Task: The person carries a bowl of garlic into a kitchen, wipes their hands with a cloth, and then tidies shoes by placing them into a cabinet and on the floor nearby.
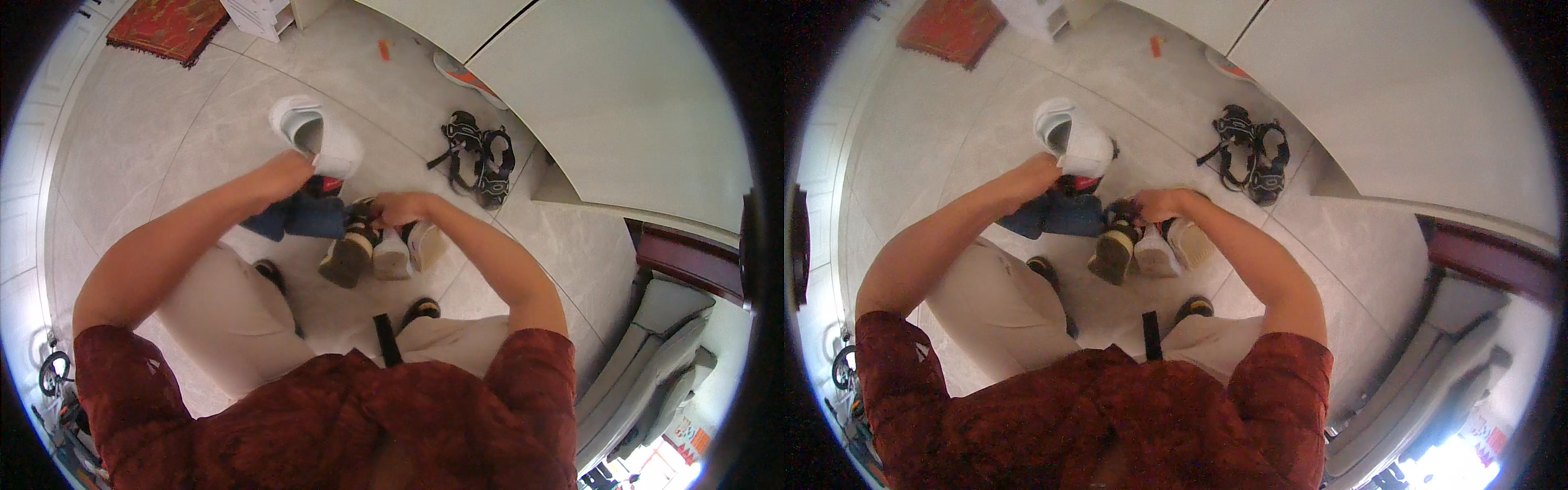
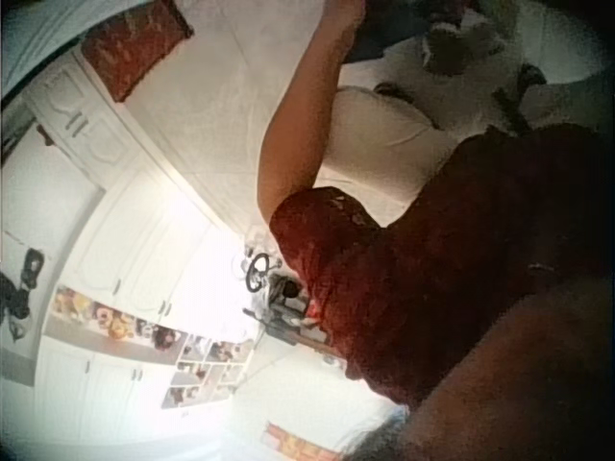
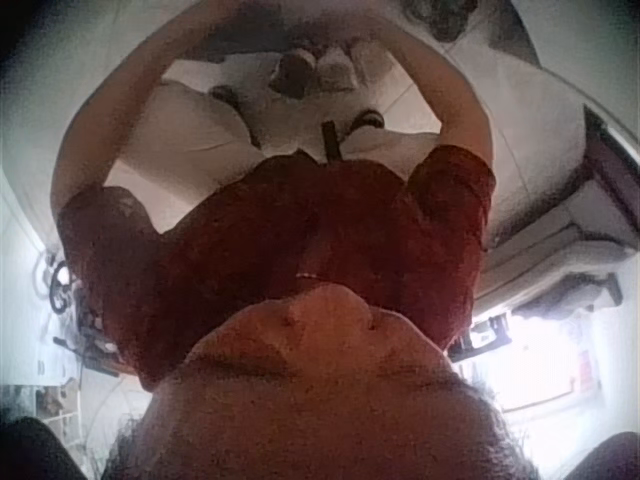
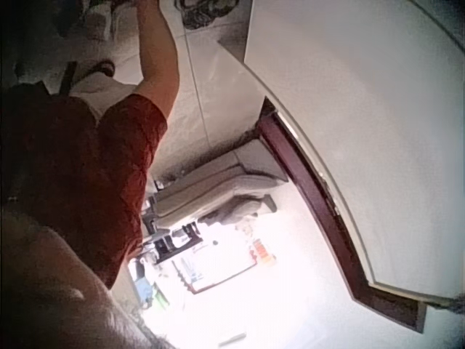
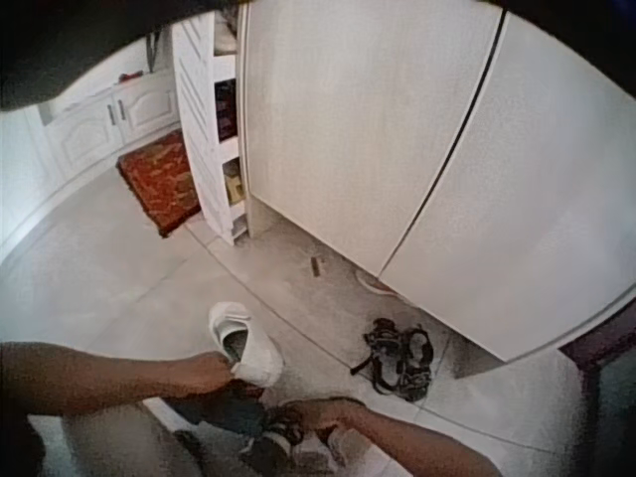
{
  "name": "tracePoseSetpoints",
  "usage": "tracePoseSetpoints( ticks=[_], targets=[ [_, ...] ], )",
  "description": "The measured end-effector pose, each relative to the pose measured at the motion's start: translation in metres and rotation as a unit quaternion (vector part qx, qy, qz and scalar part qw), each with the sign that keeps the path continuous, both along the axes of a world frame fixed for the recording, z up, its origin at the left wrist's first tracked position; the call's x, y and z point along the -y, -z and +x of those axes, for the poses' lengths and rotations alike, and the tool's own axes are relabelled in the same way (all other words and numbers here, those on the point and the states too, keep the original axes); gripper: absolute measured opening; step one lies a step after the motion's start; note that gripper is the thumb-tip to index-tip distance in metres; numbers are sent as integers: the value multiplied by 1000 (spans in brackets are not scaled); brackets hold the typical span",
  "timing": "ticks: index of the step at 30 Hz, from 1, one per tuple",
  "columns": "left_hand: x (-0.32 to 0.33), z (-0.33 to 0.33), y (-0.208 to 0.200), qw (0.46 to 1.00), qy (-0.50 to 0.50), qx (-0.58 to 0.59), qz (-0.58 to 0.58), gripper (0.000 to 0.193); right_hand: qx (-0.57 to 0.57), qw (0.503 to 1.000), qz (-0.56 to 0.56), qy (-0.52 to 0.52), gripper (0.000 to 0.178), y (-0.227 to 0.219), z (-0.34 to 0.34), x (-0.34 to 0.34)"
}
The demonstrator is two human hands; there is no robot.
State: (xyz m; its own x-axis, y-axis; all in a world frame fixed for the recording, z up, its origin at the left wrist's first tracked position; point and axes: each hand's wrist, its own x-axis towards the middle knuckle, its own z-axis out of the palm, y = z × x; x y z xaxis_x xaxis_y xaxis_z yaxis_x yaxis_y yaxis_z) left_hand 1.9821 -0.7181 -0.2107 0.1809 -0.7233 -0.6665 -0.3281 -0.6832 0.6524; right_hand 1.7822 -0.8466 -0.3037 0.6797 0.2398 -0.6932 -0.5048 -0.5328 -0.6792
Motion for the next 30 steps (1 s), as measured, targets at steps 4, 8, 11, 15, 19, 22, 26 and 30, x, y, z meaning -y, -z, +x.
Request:
tracePoseSetpoints(
  ticks=[4, 8, 11, 15, 19, 22, 26, 30],
  targets=[
    [0, 2, -2, 999, 15, 26, 22, 41, -11, 1000, -3, 9, 26, 10, 3, 1],
    [-1, 1, 1, 1000, 16, 17, -1, 42, 5, 999, 22, 37, 27, 12, -1, 2],
    [-4, 0, 4, 999, -31, 12, -5, 42, -20, 997, 30, 67, 28, 7, -5, 3],
    [-4, 4, 3, 1000, -15, -3, -14, 42, -35, 993, 44, 108, 28, 1, -11, 3],
    [-3, 2, -1, 1000, -18, -7, -22, 41, -12, 995, 46, 91, 27, 1, -15, 7],
    [1, 1, -7, 999, -26, -4, -19, 40, -24, 991, 45, 122, 26, -1, -17, 13],
    [6, 2, -15, 997, -72, 2, 18, 40, -20, 989, 51, 140, 25, -6, -22, 23],
    [8, 0, -18, 995, -96, 6, -2, 32, 36, 983, 8, 181, 27, -8, -25, 28]
  ],
)
